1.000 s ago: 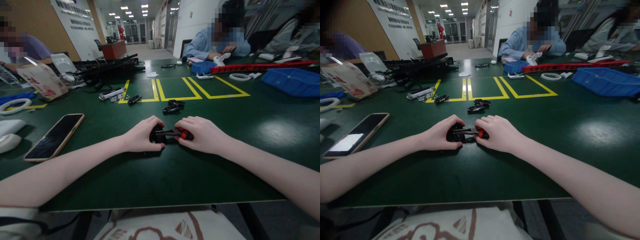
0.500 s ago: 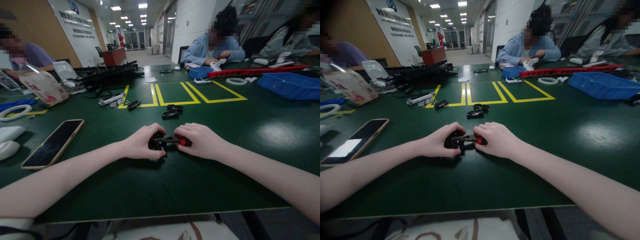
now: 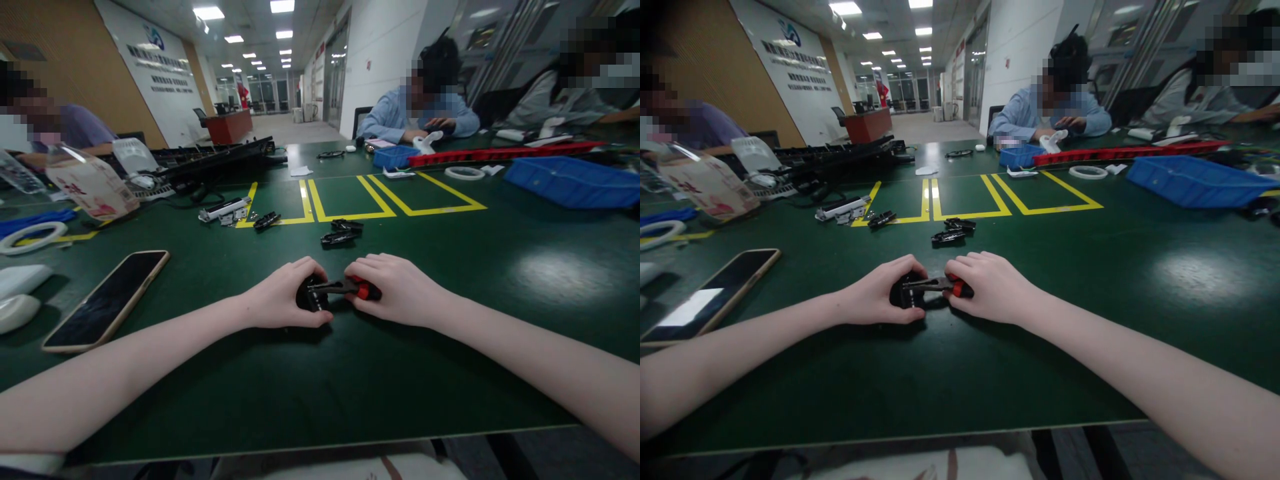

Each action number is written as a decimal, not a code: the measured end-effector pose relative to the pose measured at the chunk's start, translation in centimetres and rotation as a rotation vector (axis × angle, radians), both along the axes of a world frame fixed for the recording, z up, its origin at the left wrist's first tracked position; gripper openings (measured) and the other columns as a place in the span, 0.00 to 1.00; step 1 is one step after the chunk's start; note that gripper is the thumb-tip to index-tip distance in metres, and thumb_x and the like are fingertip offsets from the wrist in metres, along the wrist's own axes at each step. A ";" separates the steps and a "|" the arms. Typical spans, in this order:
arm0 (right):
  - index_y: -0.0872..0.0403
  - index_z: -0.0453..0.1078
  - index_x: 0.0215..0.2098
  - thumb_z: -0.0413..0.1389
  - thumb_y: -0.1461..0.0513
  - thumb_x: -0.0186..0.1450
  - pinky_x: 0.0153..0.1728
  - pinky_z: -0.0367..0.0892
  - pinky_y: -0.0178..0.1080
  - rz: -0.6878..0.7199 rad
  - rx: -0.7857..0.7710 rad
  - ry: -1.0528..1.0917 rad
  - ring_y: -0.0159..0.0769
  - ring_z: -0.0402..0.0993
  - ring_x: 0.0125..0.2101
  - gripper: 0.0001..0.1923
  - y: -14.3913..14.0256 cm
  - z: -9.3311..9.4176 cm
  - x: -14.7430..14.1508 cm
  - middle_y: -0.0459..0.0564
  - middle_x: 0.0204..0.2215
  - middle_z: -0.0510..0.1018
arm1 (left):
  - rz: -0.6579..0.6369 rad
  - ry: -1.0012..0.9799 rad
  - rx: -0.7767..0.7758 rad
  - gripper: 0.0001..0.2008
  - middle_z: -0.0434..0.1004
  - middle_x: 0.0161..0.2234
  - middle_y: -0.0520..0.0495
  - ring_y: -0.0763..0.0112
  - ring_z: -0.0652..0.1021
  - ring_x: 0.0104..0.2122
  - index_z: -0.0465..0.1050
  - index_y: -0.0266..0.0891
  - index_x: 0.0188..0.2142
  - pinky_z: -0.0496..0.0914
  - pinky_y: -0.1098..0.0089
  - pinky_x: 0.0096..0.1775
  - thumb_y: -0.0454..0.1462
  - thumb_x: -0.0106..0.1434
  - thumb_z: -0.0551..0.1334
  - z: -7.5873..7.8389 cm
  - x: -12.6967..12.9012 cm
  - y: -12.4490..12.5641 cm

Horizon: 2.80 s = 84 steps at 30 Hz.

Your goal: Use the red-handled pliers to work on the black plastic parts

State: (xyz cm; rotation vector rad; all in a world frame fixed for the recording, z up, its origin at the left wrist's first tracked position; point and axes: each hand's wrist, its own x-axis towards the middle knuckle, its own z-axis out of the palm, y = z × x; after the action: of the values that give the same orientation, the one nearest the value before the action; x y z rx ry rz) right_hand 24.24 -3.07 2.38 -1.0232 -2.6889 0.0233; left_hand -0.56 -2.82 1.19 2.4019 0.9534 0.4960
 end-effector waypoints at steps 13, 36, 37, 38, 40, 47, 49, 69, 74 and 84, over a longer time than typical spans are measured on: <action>0.55 0.69 0.39 0.59 0.61 0.62 0.35 0.63 0.40 0.010 0.078 -0.055 0.40 0.72 0.33 0.08 -0.2 -0.4 -0.3 0.53 0.35 0.78 | 0.035 0.015 -0.026 0.23 0.77 0.42 0.45 0.63 0.77 0.38 0.68 0.38 0.45 0.71 0.64 0.39 0.49 0.56 0.69 1.1 0.4 -0.8; 0.52 0.66 0.36 0.57 0.60 0.63 0.32 0.61 0.38 -0.006 -0.129 -0.101 0.39 0.72 0.31 0.05 -0.6 0.9 -0.6 0.49 0.31 0.76 | 0.003 0.057 0.138 0.26 0.72 0.43 0.46 0.63 0.75 0.37 0.66 0.40 0.45 0.71 0.65 0.37 0.53 0.55 0.68 -0.1 0.1 -0.5; 0.52 0.66 0.36 0.57 0.60 0.63 0.32 0.61 0.38 -0.009 -0.134 -0.104 0.39 0.72 0.31 0.06 -0.6 0.9 -0.6 0.49 0.31 0.76 | 0.004 0.057 0.142 0.26 0.72 0.43 0.45 0.63 0.75 0.37 0.66 0.40 0.45 0.71 0.65 0.37 0.53 0.56 0.68 -0.1 0.1 -0.6; 0.52 0.66 0.36 0.57 0.60 0.63 0.32 0.61 0.38 -0.011 -0.137 -0.108 0.39 0.72 0.31 0.06 -0.6 0.9 -0.6 0.49 0.31 0.76 | 0.004 0.059 0.144 0.26 0.72 0.43 0.45 0.64 0.75 0.37 0.66 0.40 0.46 0.71 0.65 0.37 0.53 0.56 0.68 -0.1 0.1 -0.6; 0.52 0.66 0.37 0.57 0.60 0.63 0.32 0.61 0.38 -0.008 -0.139 -0.115 0.39 0.72 0.31 0.06 -0.6 1.0 -0.6 0.49 0.31 0.76 | 0.003 0.063 0.141 0.26 0.73 0.43 0.45 0.64 0.75 0.37 0.67 0.39 0.46 0.71 0.65 0.37 0.52 0.56 0.68 0.0 0.2 -0.7; 0.52 0.66 0.36 0.58 0.62 0.61 0.33 0.62 0.39 0.018 -0.102 -0.133 0.39 0.72 0.31 0.06 0.2 1.5 -0.9 0.48 0.31 0.76 | 0.043 0.030 0.034 0.24 0.76 0.39 0.47 0.64 0.76 0.36 0.70 0.39 0.43 0.70 0.66 0.36 0.52 0.54 0.69 0.3 0.2 -0.4; 0.52 0.67 0.36 0.58 0.63 0.61 0.33 0.63 0.39 0.027 -0.085 -0.133 0.39 0.72 0.32 0.06 0.8 1.7 -1.0 0.49 0.32 0.77 | 0.044 0.013 -0.008 0.24 0.77 0.39 0.47 0.65 0.76 0.36 0.72 0.38 0.42 0.70 0.67 0.35 0.53 0.55 0.68 0.5 0.1 0.1; 0.55 0.70 0.41 0.56 0.73 0.57 0.41 0.64 0.41 -0.006 0.008 -0.167 0.45 0.75 0.42 0.15 5.2 0.7 -2.8 0.56 0.40 0.80 | 0.157 -0.101 0.052 0.21 0.74 0.35 0.50 0.68 0.73 0.33 0.70 0.39 0.39 0.67 0.68 0.34 0.50 0.55 0.69 -0.3 -0.7 3.4; 0.53 0.68 0.38 0.56 0.68 0.60 0.35 0.64 0.38 -0.029 -0.046 -0.131 0.43 0.77 0.39 0.08 5.0 0.7 -2.5 0.53 0.38 0.81 | 0.148 -0.146 0.181 0.21 0.72 0.38 0.49 0.67 0.73 0.36 0.68 0.39 0.41 0.68 0.67 0.37 0.46 0.52 0.71 -0.8 -0.4 3.5; 0.52 0.66 0.36 0.57 0.68 0.59 0.34 0.62 0.37 -0.018 -0.044 -0.085 0.40 0.75 0.36 0.08 4.9 0.2 -2.2 0.51 0.35 0.79 | 0.180 -0.066 0.124 0.26 0.74 0.41 0.48 0.63 0.75 0.39 0.69 0.40 0.44 0.69 0.64 0.39 0.51 0.52 0.72 -0.5 -0.5 3.0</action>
State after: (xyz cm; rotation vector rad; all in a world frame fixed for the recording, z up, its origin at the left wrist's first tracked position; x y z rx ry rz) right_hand 21.99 1.81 2.60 -1.0845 -2.7665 0.0360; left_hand -1.07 0.13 0.72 2.4035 1.1461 0.7151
